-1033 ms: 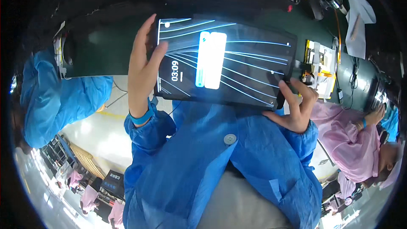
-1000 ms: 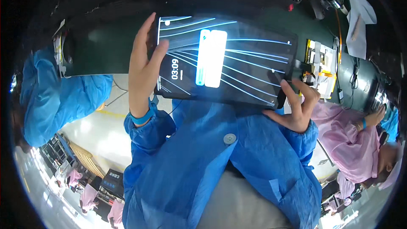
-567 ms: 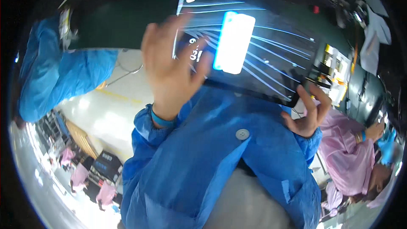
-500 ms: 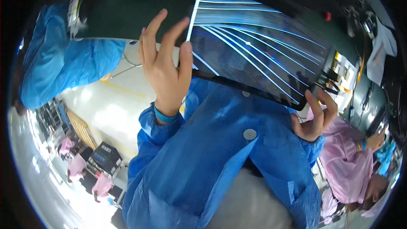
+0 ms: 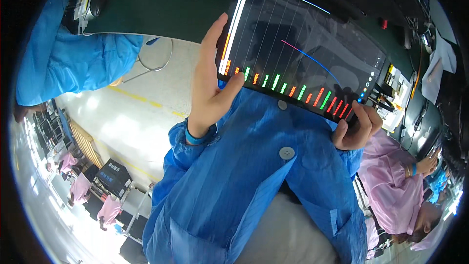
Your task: Testing tablet screens by connecting them to a diagnostic device and performing touch tests.
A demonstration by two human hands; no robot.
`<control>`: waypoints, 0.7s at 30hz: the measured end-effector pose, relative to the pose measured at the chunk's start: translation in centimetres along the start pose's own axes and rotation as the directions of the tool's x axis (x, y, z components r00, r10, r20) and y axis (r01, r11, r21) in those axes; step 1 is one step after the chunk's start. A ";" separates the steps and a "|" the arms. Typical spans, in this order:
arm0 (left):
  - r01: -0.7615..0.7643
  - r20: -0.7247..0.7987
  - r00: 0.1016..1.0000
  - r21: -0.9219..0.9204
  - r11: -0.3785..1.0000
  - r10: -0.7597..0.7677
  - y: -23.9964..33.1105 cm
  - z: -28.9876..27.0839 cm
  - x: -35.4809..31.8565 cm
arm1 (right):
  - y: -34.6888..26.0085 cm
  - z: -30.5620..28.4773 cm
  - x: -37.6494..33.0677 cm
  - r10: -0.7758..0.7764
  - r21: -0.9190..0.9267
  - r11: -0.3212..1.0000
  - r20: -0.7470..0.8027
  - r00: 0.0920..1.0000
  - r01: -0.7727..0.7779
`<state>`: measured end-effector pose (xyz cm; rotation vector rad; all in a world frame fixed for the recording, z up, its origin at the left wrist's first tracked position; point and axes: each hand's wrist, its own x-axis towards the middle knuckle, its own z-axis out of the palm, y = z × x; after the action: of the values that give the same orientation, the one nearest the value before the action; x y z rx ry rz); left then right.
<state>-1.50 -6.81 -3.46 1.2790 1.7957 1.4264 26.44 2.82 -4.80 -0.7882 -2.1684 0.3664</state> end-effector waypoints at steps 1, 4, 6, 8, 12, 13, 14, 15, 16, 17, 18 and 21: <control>-0.001 0.010 1.000 0.050 0.999 0.001 -0.1 0.0 0.1 | -0.1 0.0 0.1 0.002 -0.009 1.000 0.013 1.000 -0.002; -0.037 0.037 0.999 0.097 0.995 0.034 0.1 -0.7 1.0 | -0.4 -0.2 0.3 0.012 0.019 1.000 -0.070 0.997 -0.011; -0.100 0.053 0.994 0.094 0.991 0.095 0.5 -1.7 2.6 | -0.4 -0.6 0.8 -0.002 0.032 0.999 -0.145 0.989 0.006; 0.002 -0.007 1.000 0.122 0.993 -0.001 1.0 -2.3 4.9 | -0.5 -1.2 1.3 0.011 0.008 1.000 -0.138 0.990 -0.010; -0.109 0.025 0.993 0.511 0.853 0.112 1.7 -1.5 9.5 | -0.7 -1.9 2.7 -0.010 -0.003 1.000 -0.138 0.990 0.009; -0.145 0.017 0.986 0.563 0.814 0.164 1.5 -0.9 10.6 | -0.8 -1.9 3.0 -0.006 -0.005 1.000 -0.167 0.986 0.006; -0.173 0.028 0.978 0.670 0.722 0.208 1.4 -0.5 11.2 | -0.9 -1.9 3.3 0.002 -0.018 1.000 -0.208 0.978 -0.005; -0.087 0.040 0.996 0.687 0.722 0.082 1.3 -0.2 11.8 | -1.0 -1.8 3.7 0.005 -0.041 0.999 -0.206 0.978 -0.014; -0.129 0.061 0.991 0.689 0.713 0.120 1.2 0.1 12.2 | -1.2 -1.8 4.0 0.005 -0.067 0.998 -0.178 0.984 -0.017; -0.081 0.070 0.997 0.687 0.722 0.045 1.3 0.3 12.5 | -1.5 -1.8 4.4 0.050 -0.064 0.996 -0.175 0.983 -0.062; -0.087 0.041 0.996 0.671 0.737 0.079 1.5 0.4 12.6 | -1.7 -1.8 4.8 0.071 -0.084 0.992 -0.203 0.977 -0.090; -0.213 0.093 0.976 0.576 0.789 0.196 3.7 0.5 12.7 | -2.4 -1.6 6.4 0.202 -0.064 0.976 -0.112 0.973 -0.209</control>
<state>-5.20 4.75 1.87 1.8352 2.2283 0.9601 23.43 5.09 1.12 -1.0558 -2.0180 0.3417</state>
